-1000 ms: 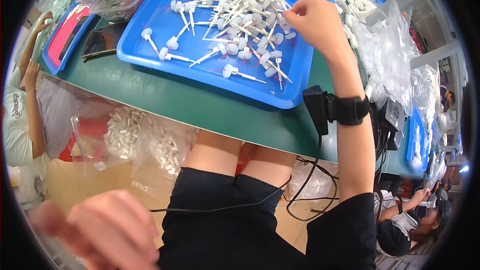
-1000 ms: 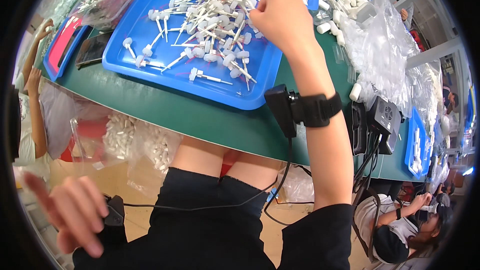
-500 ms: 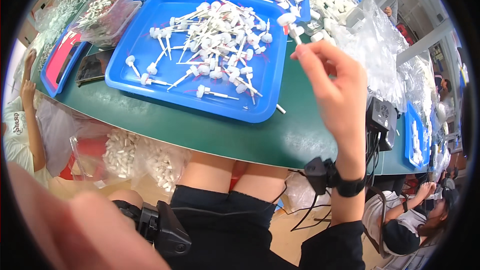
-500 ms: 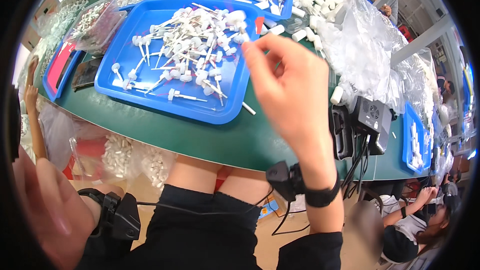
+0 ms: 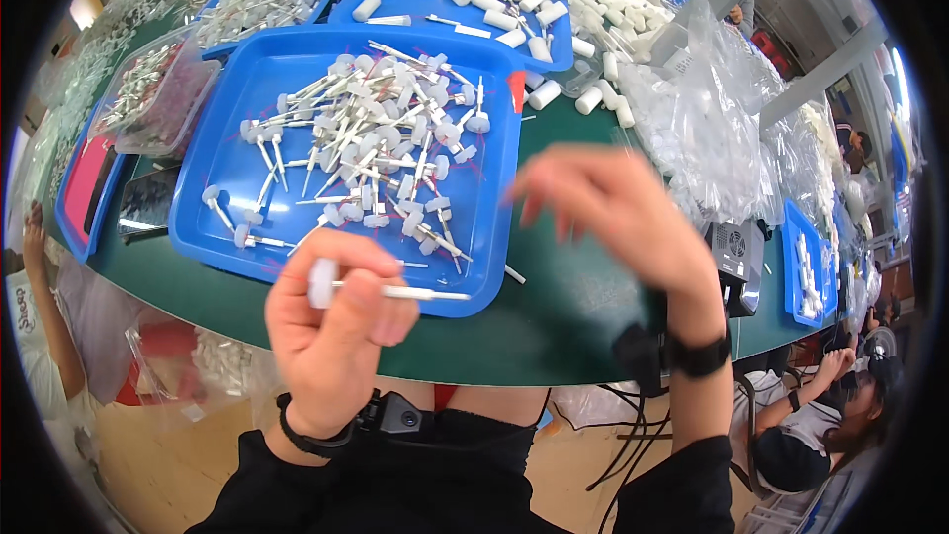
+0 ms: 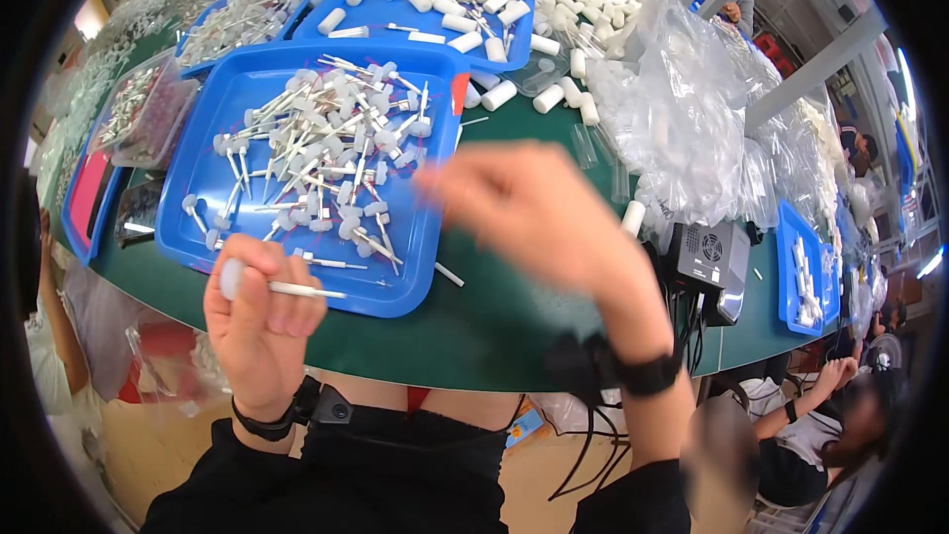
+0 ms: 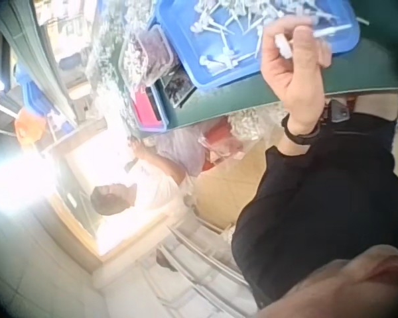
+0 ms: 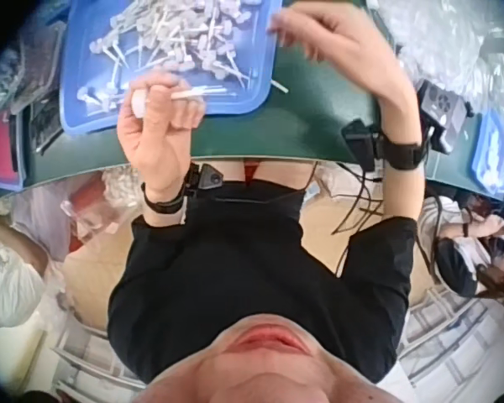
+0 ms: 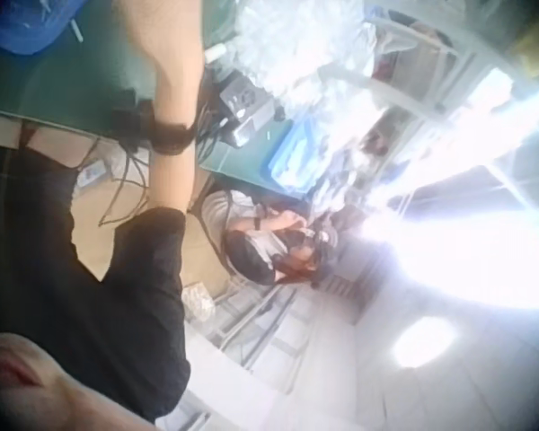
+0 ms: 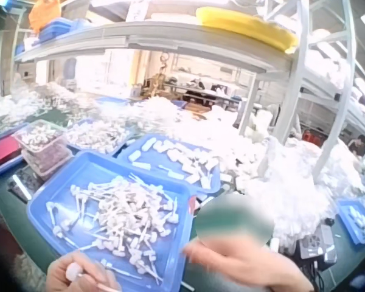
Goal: The person sits at a green workbench in a factory setting and assembles small white cylindrical components. They pick up a white plastic piece with a protruding rod and insert it into a clear plastic tube, repeating this process for multiple units. The person places the assembled items into a blue tray on the table.
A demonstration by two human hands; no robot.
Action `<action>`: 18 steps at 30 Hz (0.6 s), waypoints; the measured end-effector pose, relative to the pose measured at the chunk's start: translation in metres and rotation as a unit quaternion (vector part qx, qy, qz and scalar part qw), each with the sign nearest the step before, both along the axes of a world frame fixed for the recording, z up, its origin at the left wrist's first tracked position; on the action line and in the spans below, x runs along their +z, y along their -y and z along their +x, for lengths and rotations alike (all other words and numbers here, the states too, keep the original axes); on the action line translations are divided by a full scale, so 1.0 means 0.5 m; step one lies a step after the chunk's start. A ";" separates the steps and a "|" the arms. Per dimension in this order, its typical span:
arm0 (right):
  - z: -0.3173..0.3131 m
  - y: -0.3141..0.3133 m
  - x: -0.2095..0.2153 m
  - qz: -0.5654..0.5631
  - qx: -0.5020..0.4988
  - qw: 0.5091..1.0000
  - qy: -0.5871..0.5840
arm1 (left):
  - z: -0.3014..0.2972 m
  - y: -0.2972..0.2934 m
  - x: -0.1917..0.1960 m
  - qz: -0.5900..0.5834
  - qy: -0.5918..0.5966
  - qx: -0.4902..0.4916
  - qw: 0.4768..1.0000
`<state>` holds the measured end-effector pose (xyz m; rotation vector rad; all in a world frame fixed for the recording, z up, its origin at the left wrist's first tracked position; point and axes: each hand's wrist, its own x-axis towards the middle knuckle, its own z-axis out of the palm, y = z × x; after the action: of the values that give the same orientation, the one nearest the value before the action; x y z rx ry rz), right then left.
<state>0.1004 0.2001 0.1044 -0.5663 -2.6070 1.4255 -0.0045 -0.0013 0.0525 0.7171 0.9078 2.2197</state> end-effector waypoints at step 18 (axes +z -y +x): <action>0.071 0.033 0.027 0.197 -0.095 0.976 0.015 | 0.002 0.019 -0.045 -0.057 -0.042 0.003 0.997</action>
<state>0.1359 0.1835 0.1181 -0.7558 -2.6667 0.8202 -0.0034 -0.0110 0.0298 0.7591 1.0702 2.1364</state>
